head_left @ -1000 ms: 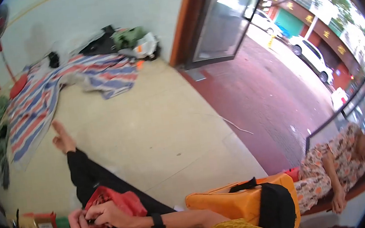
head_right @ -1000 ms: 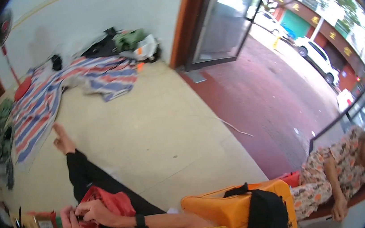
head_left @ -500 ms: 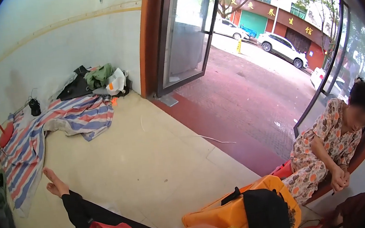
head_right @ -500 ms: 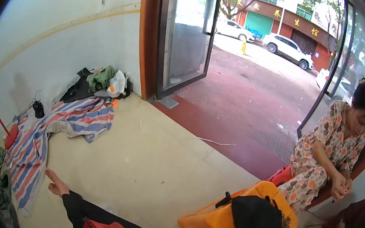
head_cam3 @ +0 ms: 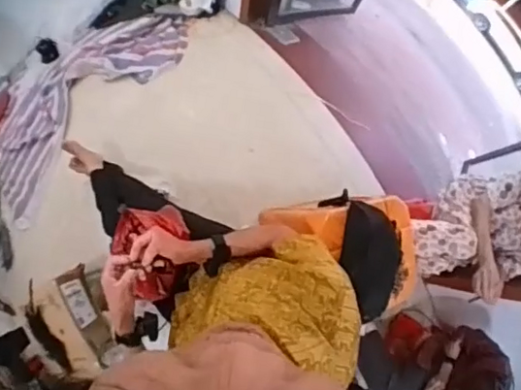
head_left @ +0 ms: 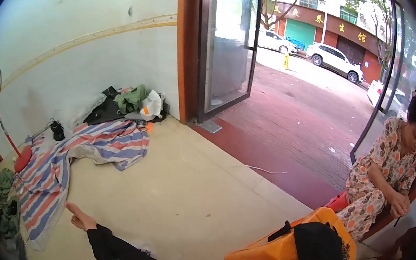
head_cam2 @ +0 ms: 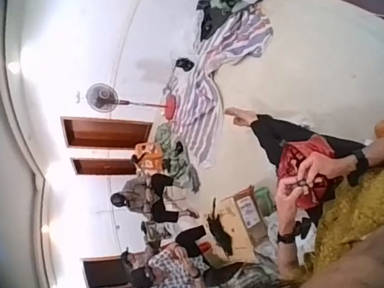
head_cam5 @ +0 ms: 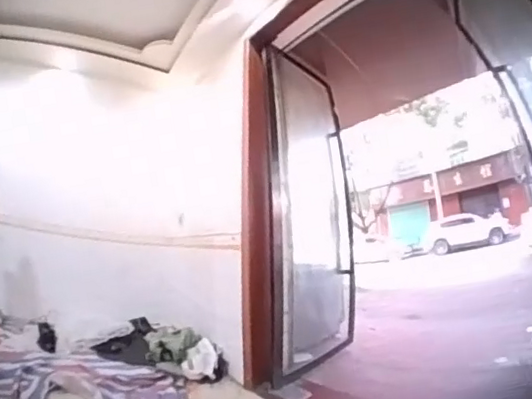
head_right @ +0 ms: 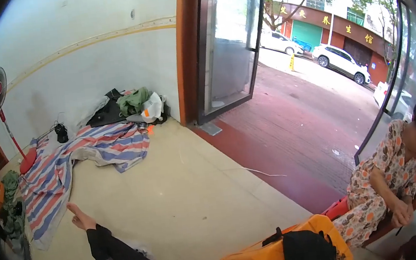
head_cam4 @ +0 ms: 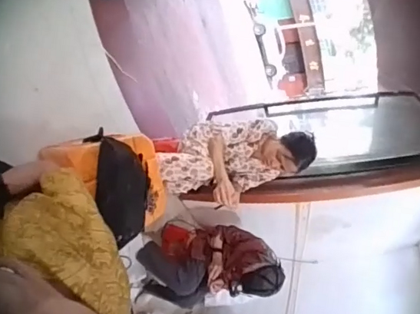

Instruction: Manually attaching or assembling small black shoe components or straps.

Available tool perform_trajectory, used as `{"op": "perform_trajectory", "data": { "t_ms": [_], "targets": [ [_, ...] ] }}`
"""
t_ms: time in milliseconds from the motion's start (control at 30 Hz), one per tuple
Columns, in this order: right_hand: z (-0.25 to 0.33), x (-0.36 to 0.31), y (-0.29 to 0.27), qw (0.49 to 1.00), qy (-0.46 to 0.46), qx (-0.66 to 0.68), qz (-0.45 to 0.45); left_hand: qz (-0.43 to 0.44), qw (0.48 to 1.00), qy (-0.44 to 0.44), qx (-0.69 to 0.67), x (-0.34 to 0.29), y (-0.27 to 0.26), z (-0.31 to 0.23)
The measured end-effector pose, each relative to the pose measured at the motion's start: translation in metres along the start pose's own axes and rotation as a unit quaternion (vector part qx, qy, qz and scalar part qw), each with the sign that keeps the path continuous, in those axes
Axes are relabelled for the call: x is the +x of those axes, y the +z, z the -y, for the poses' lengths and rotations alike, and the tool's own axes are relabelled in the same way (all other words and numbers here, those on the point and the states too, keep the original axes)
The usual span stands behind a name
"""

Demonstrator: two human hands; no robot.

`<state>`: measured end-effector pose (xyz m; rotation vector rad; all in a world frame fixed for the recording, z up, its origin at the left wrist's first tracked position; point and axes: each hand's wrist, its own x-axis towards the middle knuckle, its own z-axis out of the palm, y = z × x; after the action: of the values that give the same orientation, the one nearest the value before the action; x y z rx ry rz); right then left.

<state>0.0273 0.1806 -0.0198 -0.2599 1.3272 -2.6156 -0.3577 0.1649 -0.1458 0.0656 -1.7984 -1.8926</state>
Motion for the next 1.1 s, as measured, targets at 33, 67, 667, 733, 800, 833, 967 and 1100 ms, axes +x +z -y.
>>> {"op": "perform_trajectory", "data": {
  "t_ms": [33,67,667,733,800,833,967,1100],
  "targets": [
    [-0.002,-0.001,-0.012,1.000,-0.008,-0.005,-0.021,0.052,0.998,-0.017,0.012,-0.006,0.017,0.017],
    [-0.006,-0.003,-0.013,0.999,-0.014,-0.008,-0.028,0.054,0.998,-0.018,0.010,0.004,0.019,0.042],
    [0.003,0.001,-0.015,0.998,-0.015,-0.030,-0.053,0.083,0.995,-0.016,0.056,0.010,0.033,0.050],
    [0.006,0.001,-0.009,0.999,-0.012,-0.008,-0.046,0.046,0.994,0.023,-0.092,0.016,0.036,0.055],
    [0.003,0.005,-0.011,0.998,0.014,0.011,-0.052,0.028,0.994,-0.029,-0.098,0.008,0.038,0.038],
    [0.002,0.006,-0.012,0.997,0.042,0.031,-0.058,0.009,0.991,-0.081,-0.102,0.002,0.039,0.026],
    [0.014,0.005,-0.004,0.996,0.041,0.019,-0.081,0.024,0.986,-0.124,-0.107,-0.008,0.039,0.008],
    [0.006,0.000,-0.006,0.997,0.068,-0.023,-0.042,0.036,0.980,-0.059,-0.184,0.016,0.033,0.048]
  ]
}}
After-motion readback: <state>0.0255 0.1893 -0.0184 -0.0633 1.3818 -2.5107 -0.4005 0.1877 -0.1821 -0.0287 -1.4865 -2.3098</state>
